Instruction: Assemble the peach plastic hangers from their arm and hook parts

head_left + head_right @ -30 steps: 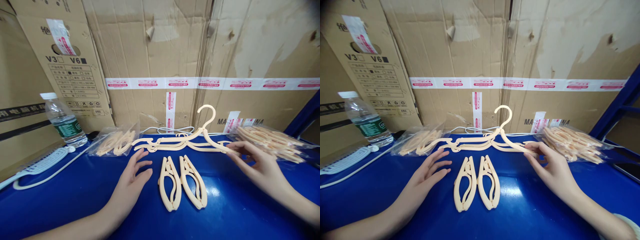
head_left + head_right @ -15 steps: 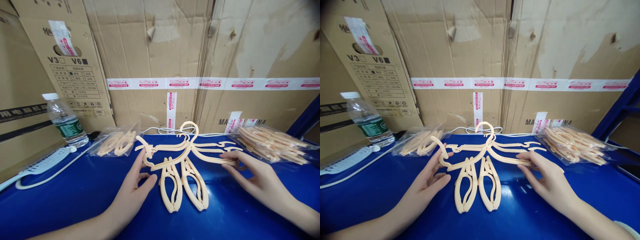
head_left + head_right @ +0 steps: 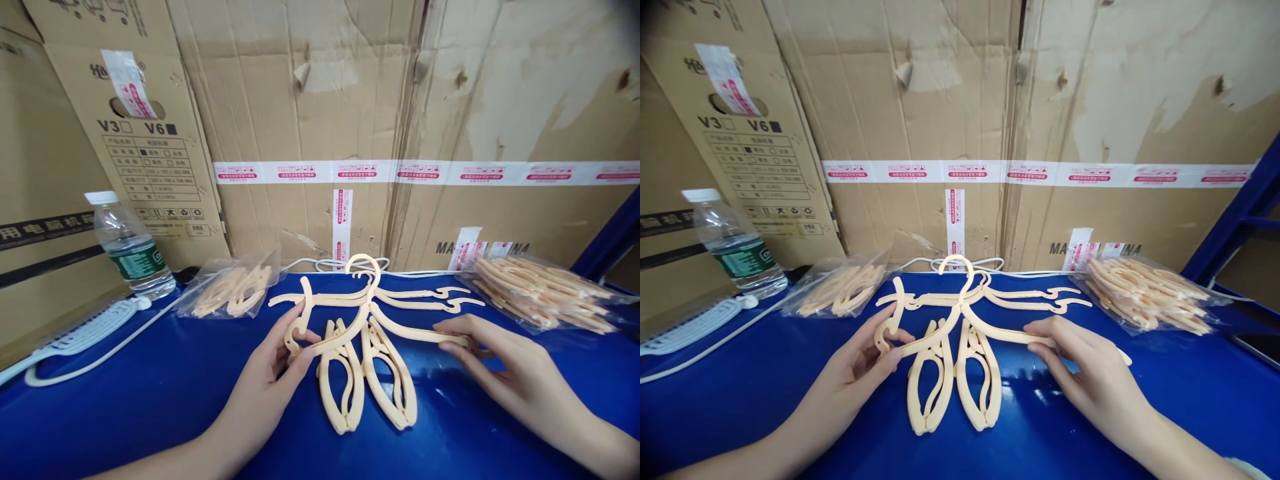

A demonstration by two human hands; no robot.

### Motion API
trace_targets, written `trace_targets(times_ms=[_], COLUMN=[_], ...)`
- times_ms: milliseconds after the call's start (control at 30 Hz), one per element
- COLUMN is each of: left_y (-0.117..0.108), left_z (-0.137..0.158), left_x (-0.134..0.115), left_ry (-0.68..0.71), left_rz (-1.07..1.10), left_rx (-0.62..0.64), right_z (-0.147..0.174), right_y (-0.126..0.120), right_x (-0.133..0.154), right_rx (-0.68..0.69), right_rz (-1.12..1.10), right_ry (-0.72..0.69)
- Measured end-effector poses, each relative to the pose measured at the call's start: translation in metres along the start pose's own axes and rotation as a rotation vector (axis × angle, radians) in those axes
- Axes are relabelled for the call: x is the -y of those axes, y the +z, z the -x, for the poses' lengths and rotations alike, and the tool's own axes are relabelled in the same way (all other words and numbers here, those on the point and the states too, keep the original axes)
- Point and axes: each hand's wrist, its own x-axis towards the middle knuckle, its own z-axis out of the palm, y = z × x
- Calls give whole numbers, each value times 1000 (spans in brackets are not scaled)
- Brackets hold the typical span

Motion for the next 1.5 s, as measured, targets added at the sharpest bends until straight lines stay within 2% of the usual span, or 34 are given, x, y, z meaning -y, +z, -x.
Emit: trace_targets(times_ms=[300,433,500,600,733,833,933,1033,1233,1367,1500], left_y=[-1,-3,-4,-4,-4,-5,-5,-5,-5,-5,-4], left_z=[2,1,0,-1,-2,-2,-1,0,0,-2,-3], left_x=[-6,-7,-5,-4,-5,-5,-5,-6,-6,-5,-6], left_ry=[-17,-16,-5,4,10,14,18,25,18,20,4], left_rz=[-79,-111,-121,-103,-69,-68,-70,-66,-91,-77,36], left_rx=[39,12,-19,-27,-34,-29,-32,-46,-56,-66,-62], right_z=[-1,0,1,3,7,10,9,7,3,1,-4], right_y=[1,2,1,-3,-8,-10,-9,-7,-1,2,0], right_x=[4,-2,-7,-11,-10,-7,-4,0,6,4,1], right_rx=[-6,30,46,4,-24,-27,-34,-68,-186,-156,-119], right_rz=[-10,36,116,354,641,763,774,659,144,-266,-491], right_ry=[-7,-79,-147,-218,-236,-222,-206,-136,56,313,445])
